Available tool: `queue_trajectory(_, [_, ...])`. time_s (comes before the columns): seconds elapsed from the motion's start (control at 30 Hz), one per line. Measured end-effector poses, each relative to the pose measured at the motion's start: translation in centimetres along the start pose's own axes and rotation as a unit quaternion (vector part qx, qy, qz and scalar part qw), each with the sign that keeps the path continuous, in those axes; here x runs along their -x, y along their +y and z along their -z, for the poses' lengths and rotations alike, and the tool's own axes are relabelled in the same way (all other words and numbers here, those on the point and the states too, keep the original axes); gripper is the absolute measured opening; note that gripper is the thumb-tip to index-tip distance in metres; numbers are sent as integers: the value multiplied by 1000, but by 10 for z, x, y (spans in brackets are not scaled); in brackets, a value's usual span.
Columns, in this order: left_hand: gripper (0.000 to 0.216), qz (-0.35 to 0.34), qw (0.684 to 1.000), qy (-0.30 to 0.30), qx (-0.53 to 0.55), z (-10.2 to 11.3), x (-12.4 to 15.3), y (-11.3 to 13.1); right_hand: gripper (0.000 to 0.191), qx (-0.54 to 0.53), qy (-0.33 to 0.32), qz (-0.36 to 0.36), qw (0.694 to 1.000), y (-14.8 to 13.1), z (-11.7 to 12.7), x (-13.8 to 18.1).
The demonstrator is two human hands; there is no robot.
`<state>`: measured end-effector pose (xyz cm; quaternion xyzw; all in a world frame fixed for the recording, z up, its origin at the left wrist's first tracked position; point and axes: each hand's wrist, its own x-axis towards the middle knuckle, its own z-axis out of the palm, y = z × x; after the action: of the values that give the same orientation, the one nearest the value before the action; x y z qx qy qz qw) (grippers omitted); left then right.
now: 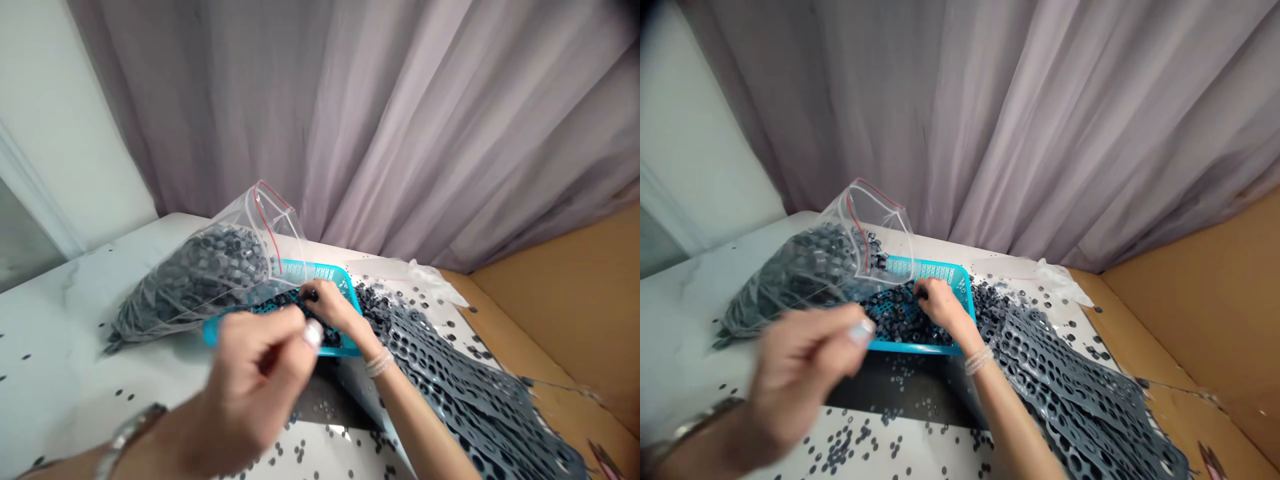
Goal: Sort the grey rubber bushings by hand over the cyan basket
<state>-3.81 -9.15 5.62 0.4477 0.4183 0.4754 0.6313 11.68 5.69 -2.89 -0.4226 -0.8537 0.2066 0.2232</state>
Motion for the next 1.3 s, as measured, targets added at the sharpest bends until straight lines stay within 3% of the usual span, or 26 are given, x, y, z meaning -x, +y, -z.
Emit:
queue_trajectory(0.03, [41,-21,999,-23,-41,-11,-3,-14,25,-5,21,-11,1000,4,4,2])
queue_trajectory(0.1, [34,41,997,-68,-9,-28,-18,-36,20,-15,56,-38,998,11,11,7])
queue_trajectory(0.13, [29,93,992,-46,70,-33,-29,-43,18,-21,70,-52,996,14,15,10])
queue_trajectory(0.2, [20,207,946,31,247,-38,-55,-51,16,-32,95,-77,992,19,23,16])
queue_trajectory(0.3, [12,206,903,111,360,-35,-87,-53,14,-34,138,-107,984,18,34,22])
queue_trajectory(0.43, [23,242,875,88,410,-28,-109,-60,10,-8,164,-102,981,-1,38,26])
queue_trajectory(0.63, [27,201,876,82,430,-22,-118,-72,24,-13,19,4,1000,-35,28,35])
queue_trajectory(0.8, [28,182,880,81,432,-20,-118,-69,29,-53,-51,13,997,-48,42,45])
queue_trajectory(1.03, [19,163,862,31,479,-14,-118,-73,19,-112,57,-56,991,-43,61,49])
queue_trajectory(1.3, [19,181,866,23,466,-15,-118,-71,14,-232,76,-103,964,-27,63,60])
